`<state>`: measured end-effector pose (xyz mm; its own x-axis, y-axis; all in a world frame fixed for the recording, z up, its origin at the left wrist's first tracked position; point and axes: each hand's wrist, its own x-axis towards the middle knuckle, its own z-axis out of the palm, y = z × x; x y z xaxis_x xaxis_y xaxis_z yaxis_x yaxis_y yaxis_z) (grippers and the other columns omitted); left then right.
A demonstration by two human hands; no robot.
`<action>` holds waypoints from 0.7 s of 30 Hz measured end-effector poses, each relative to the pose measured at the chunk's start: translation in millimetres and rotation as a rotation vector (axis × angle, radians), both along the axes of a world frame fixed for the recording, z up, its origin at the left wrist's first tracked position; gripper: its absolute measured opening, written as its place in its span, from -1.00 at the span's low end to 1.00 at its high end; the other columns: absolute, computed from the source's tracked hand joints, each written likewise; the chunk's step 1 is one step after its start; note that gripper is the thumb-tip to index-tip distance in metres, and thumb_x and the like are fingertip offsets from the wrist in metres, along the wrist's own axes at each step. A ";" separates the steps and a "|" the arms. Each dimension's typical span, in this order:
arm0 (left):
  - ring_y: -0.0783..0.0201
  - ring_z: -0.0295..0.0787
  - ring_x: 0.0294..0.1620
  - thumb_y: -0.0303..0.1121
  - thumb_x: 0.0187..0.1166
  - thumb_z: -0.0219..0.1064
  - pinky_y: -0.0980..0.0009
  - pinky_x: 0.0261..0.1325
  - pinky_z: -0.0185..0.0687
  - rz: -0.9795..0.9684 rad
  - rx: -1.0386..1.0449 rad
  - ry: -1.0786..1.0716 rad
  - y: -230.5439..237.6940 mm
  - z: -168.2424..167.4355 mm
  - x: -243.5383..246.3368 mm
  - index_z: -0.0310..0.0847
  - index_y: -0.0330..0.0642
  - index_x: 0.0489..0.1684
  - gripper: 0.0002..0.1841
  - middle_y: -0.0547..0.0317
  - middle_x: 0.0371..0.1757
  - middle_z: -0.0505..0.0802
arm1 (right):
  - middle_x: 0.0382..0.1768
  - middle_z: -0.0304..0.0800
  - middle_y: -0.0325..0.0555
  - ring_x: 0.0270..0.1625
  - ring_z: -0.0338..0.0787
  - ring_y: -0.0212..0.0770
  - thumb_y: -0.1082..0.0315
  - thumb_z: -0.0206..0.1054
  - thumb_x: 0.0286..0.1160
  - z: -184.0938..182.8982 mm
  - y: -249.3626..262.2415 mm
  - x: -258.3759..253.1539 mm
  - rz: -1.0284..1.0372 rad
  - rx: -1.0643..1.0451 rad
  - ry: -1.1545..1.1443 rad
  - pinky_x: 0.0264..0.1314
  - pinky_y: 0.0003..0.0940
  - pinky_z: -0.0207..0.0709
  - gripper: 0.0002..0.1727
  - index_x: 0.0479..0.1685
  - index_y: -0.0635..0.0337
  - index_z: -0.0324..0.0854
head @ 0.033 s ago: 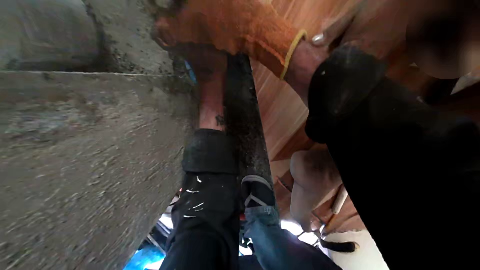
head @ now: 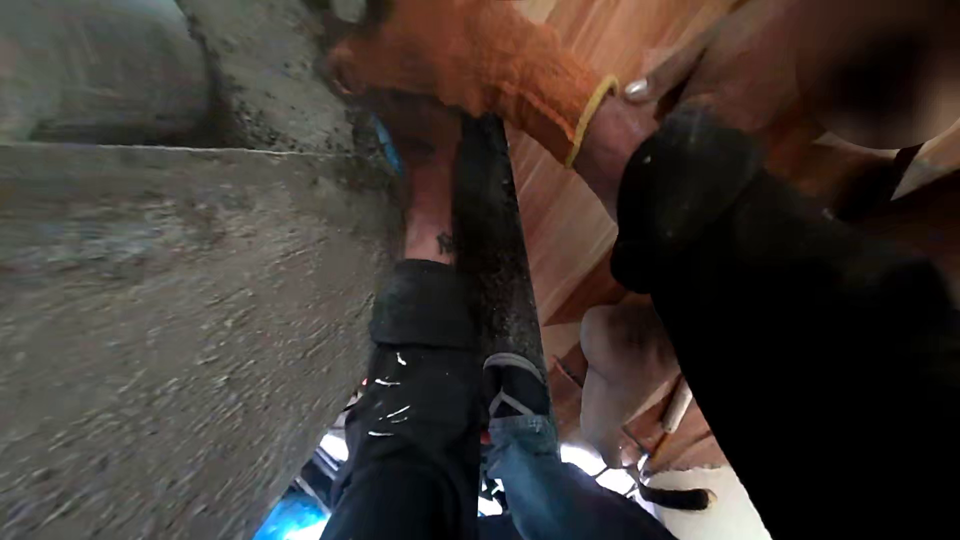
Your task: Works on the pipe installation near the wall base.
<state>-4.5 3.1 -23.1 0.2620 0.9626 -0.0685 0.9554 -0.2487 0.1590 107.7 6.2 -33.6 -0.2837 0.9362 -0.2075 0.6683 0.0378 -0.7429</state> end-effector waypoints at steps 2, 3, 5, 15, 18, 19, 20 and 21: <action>-0.07 0.52 0.60 -0.17 0.58 0.35 0.18 0.76 0.16 0.009 -0.001 -0.293 -9.0 3.1 -0.5 0.55 -0.61 0.37 -0.40 -0.42 0.40 0.70 | 0.14 0.82 -0.04 0.21 0.79 -0.12 -0.05 0.34 0.62 56.3 2.5 7.7 -0.203 -0.025 0.117 0.29 -0.05 0.66 -0.55 0.29 0.03 0.72; 0.13 0.58 0.51 -0.27 0.49 0.45 0.42 0.65 0.32 0.082 -0.086 -0.497 -24.0 32.9 0.9 0.47 -0.65 0.41 -0.36 -0.36 0.36 0.72 | 0.23 0.79 -0.07 0.30 0.75 -0.20 -0.12 0.39 0.56 78.8 -4.9 13.2 -0.252 0.024 0.165 0.38 -0.15 0.62 -0.45 0.38 0.03 0.66; 0.48 0.59 0.39 -0.45 0.54 0.42 0.64 0.43 0.48 0.278 -0.513 -0.704 -63.0 122.3 -7.2 0.21 -0.49 0.64 -0.31 -0.11 0.43 0.66 | 0.51 0.61 0.03 0.55 0.56 -0.27 -0.17 0.29 0.58 68.8 -33.8 28.0 -0.207 0.388 0.296 0.63 -0.34 0.37 -0.22 0.67 0.16 0.42; 0.18 0.49 0.65 -0.30 0.67 0.17 0.25 0.65 0.47 -0.101 -0.542 -1.073 -208.7 191.0 -75.2 0.61 -0.22 0.50 -0.55 -0.13 0.72 0.48 | 0.76 0.32 0.07 0.74 0.39 -0.17 -0.48 0.53 0.01 198.8 -238.0 -3.1 -0.332 0.064 0.602 0.76 -0.09 0.39 0.36 0.82 0.26 0.13; -0.08 0.54 0.62 -0.47 0.51 0.13 0.14 0.56 0.60 -0.132 -0.546 -1.026 -235.7 186.1 -109.1 0.65 -0.35 0.43 -0.51 -0.41 0.68 0.45 | 0.65 0.46 0.15 0.67 0.49 0.09 -0.37 0.39 0.23 173.0 -269.3 -9.2 -0.535 -0.040 0.008 0.57 0.12 0.50 0.07 0.70 0.21 0.37; -0.06 0.55 0.61 -0.49 0.48 0.13 0.17 0.53 0.61 -0.119 -0.577 -1.003 -243.0 188.7 -120.5 0.66 -0.37 0.41 -0.51 -0.42 0.67 0.45 | 0.67 0.36 0.34 0.69 0.38 0.34 -0.36 0.42 0.20 166.8 -269.7 -13.4 -0.516 -0.205 -0.250 0.59 0.32 0.36 0.08 0.72 0.18 0.36; -0.04 0.53 0.63 -0.49 0.47 0.14 0.17 0.56 0.58 -0.100 -0.609 -0.972 -248.6 192.1 -131.4 0.65 -0.37 0.41 -0.51 -0.39 0.68 0.45 | 0.72 0.21 0.47 0.73 0.23 0.51 -0.39 0.41 0.20 161.2 -265.1 -18.6 -0.444 -0.386 -0.440 0.63 0.47 0.20 0.12 0.79 0.13 0.28; -0.03 0.51 0.65 -0.47 0.48 0.15 0.17 0.58 0.56 -0.083 -0.633 -0.944 -252.8 194.3 -141.7 0.65 -0.36 0.43 -0.50 -0.36 0.69 0.45 | 0.74 0.09 0.57 0.75 0.09 0.64 -0.40 0.42 0.22 156.4 -258.5 -23.8 -0.364 -0.510 -0.539 0.63 0.59 0.07 0.15 0.82 0.12 0.22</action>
<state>-146.2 -249.7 171.2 0.5276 0.8029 -0.2774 0.3724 0.0750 0.9250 84.0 -252.3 122.8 0.2794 0.7041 -0.6528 0.8432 -0.5051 -0.1839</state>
